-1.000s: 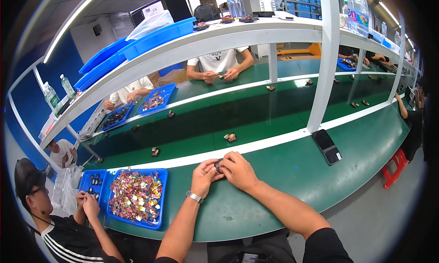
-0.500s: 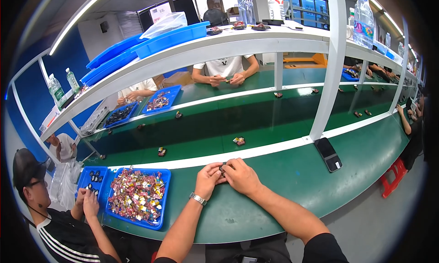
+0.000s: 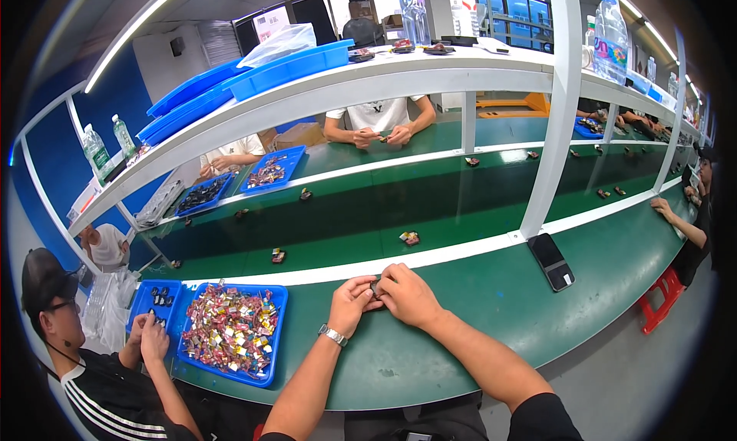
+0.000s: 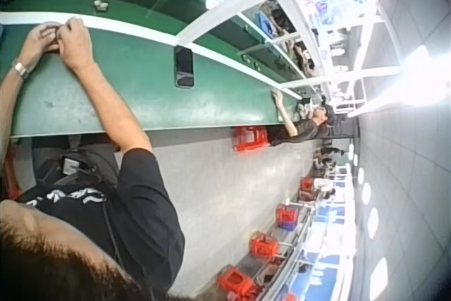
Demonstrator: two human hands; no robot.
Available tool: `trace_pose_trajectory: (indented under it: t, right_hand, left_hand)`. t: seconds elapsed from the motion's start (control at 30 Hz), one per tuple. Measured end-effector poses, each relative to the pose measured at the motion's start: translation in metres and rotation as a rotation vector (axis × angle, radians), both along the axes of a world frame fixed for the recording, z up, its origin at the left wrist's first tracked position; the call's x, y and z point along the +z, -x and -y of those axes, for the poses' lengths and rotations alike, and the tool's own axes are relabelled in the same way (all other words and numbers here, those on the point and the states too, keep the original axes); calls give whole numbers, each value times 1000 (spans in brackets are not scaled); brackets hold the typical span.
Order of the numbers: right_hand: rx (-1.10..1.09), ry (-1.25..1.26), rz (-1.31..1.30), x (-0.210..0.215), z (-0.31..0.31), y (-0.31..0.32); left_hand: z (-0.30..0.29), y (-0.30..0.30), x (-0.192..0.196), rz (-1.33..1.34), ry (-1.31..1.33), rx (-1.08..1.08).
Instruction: Assemble small components or toys at a factory workbench.
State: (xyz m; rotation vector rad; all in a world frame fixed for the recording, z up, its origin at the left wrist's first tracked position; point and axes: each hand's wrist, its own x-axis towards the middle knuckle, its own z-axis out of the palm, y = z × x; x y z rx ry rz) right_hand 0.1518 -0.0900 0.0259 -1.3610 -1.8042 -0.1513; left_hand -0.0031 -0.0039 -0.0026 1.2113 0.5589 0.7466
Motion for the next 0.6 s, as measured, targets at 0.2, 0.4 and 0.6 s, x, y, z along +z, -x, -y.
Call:
trace_pose_trajectory:
  t: [0.2, 0.4, 0.6]
  right_hand:
    - [-18, 46, -79, 2, 3, -2]
    - [13, 67, -120, -1, 4, -5]
    - [63, 108, -250, -5, 3, -3]
  left_hand:
    - [0, 0, 2, 15, -23, -1]
    - [2, 0, 5, 11, -33, -25]
    - [-1, 2, 2, 28, 7, -13]
